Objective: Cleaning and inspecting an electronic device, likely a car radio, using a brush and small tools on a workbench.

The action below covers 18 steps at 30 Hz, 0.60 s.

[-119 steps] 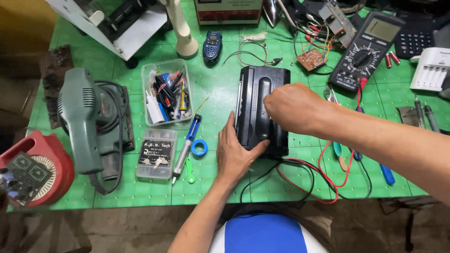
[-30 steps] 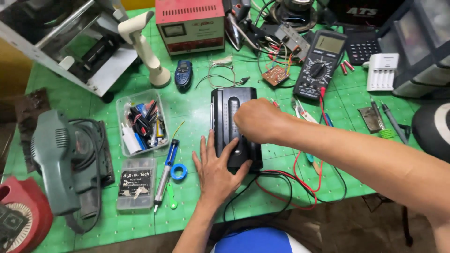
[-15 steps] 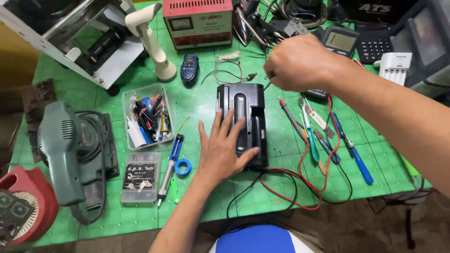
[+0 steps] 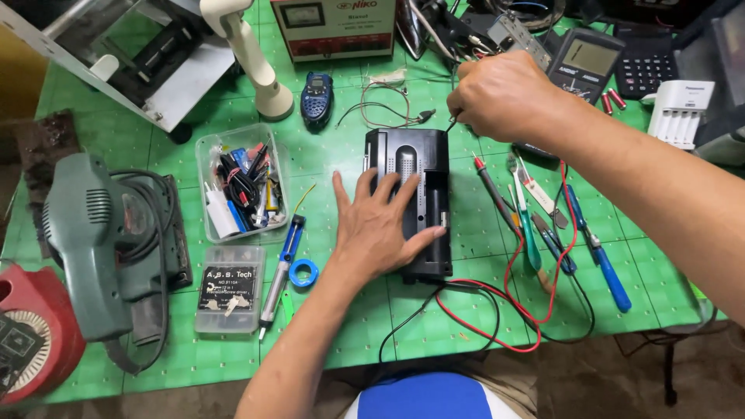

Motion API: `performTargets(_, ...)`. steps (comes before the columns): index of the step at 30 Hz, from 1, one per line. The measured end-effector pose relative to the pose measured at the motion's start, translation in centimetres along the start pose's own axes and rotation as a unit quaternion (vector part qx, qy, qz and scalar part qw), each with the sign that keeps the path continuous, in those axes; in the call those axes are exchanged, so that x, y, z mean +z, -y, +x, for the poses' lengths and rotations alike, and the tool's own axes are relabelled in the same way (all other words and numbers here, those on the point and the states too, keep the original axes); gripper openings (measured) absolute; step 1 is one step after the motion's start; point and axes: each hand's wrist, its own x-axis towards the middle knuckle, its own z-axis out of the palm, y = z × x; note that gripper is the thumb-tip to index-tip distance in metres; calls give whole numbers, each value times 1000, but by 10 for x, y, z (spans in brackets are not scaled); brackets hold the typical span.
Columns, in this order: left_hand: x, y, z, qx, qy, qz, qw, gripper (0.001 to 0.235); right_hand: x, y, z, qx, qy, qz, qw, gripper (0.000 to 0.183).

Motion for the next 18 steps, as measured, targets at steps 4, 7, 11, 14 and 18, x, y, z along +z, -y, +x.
performTargets(4, 10, 8, 30, 31, -7, 14, 999, 86, -13, 13, 2, 6, 32, 5, 999, 15)
performTargets(7, 26, 13, 44, 46, 13, 30, 998, 85, -12, 15, 4, -1, 39, -1, 999, 22)
performTargets(11, 31, 12, 44, 20, 43, 26, 999, 82, -3, 14, 8, -18, 49, -17, 999, 16)
performTargets(14, 32, 9, 44, 5, 36, 23, 999, 82, 17, 9, 14, -45, 20, -28, 998, 19)
performTargets(18, 31, 8, 45, 0, 40, 18, 999, 80, 14, 16, 14, -45, 39, -22, 998, 17)
